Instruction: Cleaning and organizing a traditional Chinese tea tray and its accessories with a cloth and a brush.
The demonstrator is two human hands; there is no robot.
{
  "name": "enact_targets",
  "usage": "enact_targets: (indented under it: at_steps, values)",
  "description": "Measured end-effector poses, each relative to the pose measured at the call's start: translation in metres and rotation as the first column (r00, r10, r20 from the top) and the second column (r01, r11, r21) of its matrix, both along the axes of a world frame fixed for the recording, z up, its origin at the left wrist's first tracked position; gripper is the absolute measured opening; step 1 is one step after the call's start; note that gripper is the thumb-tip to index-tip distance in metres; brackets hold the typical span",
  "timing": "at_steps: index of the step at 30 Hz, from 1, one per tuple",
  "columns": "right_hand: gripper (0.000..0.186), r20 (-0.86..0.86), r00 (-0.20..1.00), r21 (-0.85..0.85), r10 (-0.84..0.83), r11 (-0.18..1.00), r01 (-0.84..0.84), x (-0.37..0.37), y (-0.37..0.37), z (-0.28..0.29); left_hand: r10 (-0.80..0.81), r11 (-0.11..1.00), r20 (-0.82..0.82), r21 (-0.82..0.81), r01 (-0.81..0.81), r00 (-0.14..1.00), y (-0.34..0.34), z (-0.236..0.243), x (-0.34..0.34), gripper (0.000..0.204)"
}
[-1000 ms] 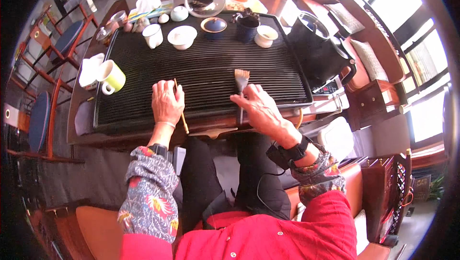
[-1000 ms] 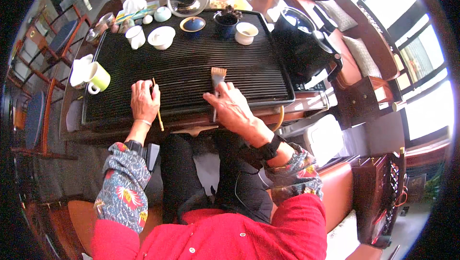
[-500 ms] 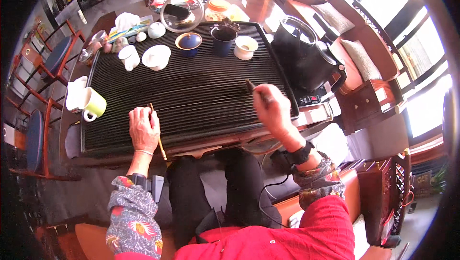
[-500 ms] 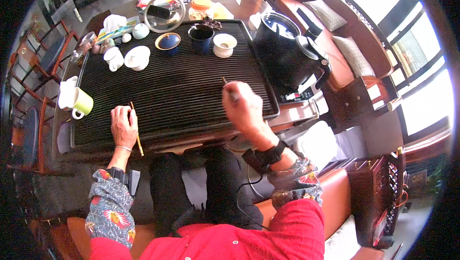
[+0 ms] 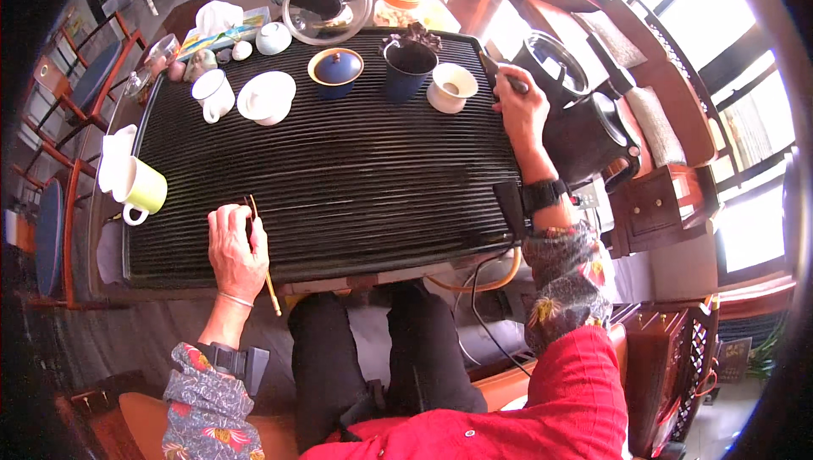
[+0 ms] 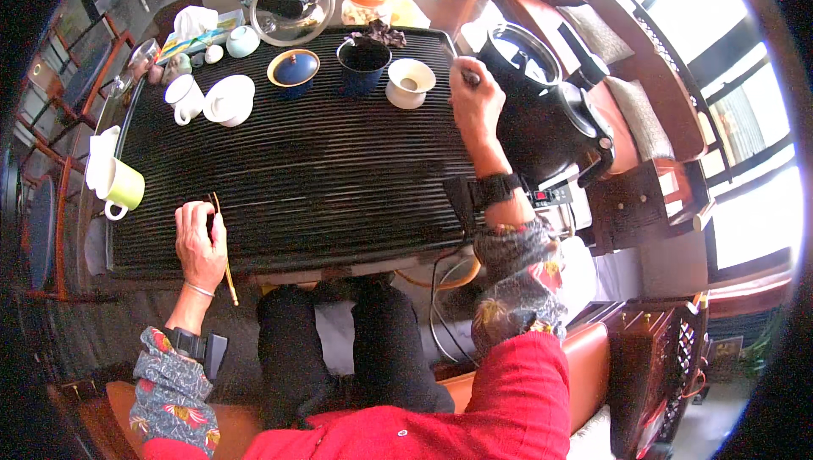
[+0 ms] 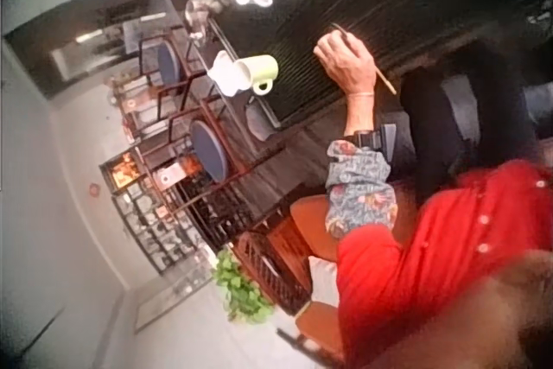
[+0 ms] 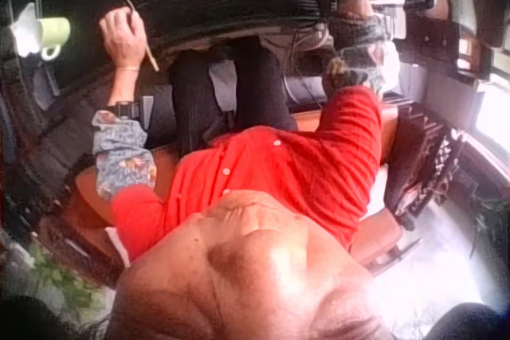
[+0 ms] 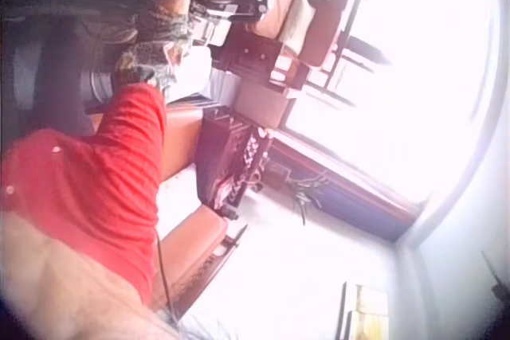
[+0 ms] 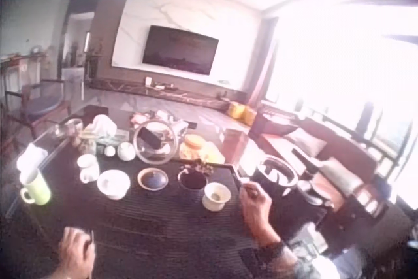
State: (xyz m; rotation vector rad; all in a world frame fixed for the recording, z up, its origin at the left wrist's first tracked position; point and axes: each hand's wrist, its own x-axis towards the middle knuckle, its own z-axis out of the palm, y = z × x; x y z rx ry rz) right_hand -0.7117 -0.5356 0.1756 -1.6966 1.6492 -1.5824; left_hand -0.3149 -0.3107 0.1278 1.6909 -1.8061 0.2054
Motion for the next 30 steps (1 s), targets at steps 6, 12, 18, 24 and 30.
enact_targets:
  at_steps: [6,12,18,24,30]
  values:
    - [0.027,-0.206,0.974,-0.058,-0.091,0.995,0.080,0.007,-0.070,-0.017,0.004,1.000,-0.019,0.027,-0.004,1.000,0.002,0.003,0.000,0.020]
    - [0.026,-0.383,0.917,0.114,-0.110,0.980,0.165,-0.015,-0.075,-0.020,-0.005,0.999,-0.021,0.033,0.006,1.000,-0.001,0.002,-0.001,0.022]
    - [0.028,-0.508,0.855,0.068,-0.103,0.985,0.159,-0.021,-0.026,-0.010,0.007,1.000,-0.017,0.021,-0.006,1.000,0.002,0.001,0.001,0.020]
    - [0.025,-0.502,0.865,0.112,-0.012,0.991,0.078,-0.037,0.064,-0.006,-0.003,1.000,-0.012,-0.008,0.002,1.000,0.002,-0.003,0.001,0.018]
    - [0.023,-0.440,0.897,0.108,0.040,0.994,0.009,-0.056,0.166,-0.007,-0.022,0.998,0.002,-0.061,0.022,1.000,0.001,-0.009,0.004,0.017]
